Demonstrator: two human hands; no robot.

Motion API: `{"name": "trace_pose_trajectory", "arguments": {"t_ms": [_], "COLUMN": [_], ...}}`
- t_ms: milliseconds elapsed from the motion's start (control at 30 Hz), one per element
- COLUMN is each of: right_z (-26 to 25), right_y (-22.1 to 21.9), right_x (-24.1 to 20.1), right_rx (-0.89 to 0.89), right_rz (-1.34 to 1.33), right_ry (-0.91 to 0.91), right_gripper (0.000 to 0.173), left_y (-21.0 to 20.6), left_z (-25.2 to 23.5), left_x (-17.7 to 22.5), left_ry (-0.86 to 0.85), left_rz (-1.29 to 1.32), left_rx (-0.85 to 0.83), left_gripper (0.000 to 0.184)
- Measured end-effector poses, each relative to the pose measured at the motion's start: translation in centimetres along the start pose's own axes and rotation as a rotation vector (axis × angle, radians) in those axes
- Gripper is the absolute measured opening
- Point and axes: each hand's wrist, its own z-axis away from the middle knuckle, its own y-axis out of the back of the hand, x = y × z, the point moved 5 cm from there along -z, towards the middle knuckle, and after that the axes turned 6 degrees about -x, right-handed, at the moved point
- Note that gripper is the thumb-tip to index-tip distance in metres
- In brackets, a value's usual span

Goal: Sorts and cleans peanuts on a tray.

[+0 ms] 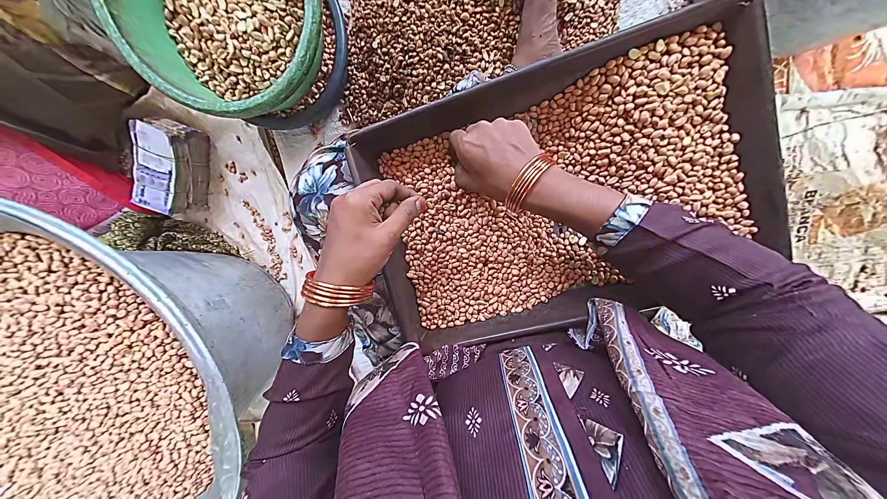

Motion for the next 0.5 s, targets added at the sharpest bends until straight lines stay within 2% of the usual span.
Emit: {"name": "trace_pose_trajectory", "arguments": {"t_ms": [167, 267, 367, 500], "right_z": [0.5, 2.1, 5.1, 9.5], "right_y": [0.7, 2.8, 4.8, 4.9], "right_x": [0.4, 0.7, -0.3, -2.4], "right_rx": [-0.004, 0.05, 0.15, 0.358], "right_rz": [-0.053, -0.089, -0.121, -0.115], "right_ry": [0.016, 0.073, 0.228, 0.549], "right_gripper": [0.027, 0.023, 0.022, 0.017], "left_y": [-1.3, -2.8, -4.8, -7.1], "left_z": [0.5, -1.7, -3.5, -3.9], "left_x": [0.9, 0.6, 0.9, 3.8], "left_ry": [-0.012, 0.009, 0.069, 0.269], "left_rz": [0.127, 0.345, 0.748, 1.123], "left_rx": [0.033, 0.018, -0.048, -0.16], "left_gripper": [0.022, 0.024, 0.045, 0.052]}}
